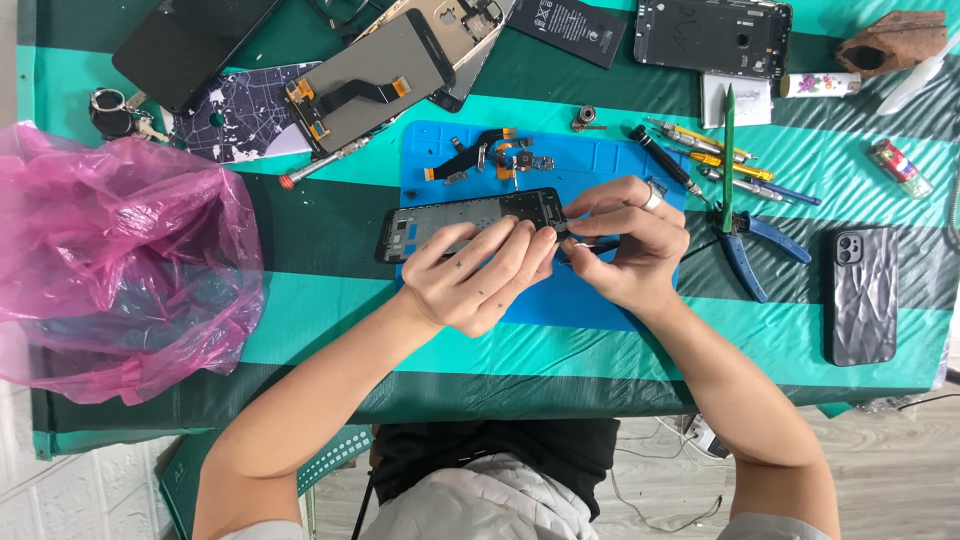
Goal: Repairing a mobile phone by assembling the motherboard and connecting internal ribbon cables.
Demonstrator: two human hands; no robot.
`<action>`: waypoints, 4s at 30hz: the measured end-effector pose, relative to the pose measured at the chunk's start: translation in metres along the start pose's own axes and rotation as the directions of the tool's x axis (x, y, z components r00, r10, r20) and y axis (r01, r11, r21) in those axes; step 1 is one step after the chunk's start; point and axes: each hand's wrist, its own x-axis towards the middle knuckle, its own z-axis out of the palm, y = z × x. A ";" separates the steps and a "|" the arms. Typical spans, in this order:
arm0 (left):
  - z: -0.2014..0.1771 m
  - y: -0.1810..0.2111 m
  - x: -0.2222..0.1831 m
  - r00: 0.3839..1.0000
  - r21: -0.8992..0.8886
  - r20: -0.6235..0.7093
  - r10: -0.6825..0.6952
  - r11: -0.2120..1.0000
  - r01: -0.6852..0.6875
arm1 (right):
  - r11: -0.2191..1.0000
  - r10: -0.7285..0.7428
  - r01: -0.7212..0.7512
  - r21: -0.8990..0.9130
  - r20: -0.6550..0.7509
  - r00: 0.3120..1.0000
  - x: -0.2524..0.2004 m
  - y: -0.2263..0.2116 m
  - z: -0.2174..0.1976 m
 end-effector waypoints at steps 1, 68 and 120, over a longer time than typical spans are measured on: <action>0.000 0.000 0.000 1.000 0.001 0.000 -0.001 1.000 0.001 | 1.000 0.000 0.000 0.001 0.001 1.000 0.001 -0.001 0.001; 0.009 0.005 -0.012 0.772 -0.438 0.616 0.156 0.882 0.172 | 0.652 0.475 0.163 -0.741 0.566 0.673 0.015 -0.015 -0.079; 0.134 -0.018 -0.014 0.768 -0.171 0.636 0.076 0.984 0.044 | 0.495 0.380 0.083 -0.865 0.302 0.874 0.016 0.024 -0.095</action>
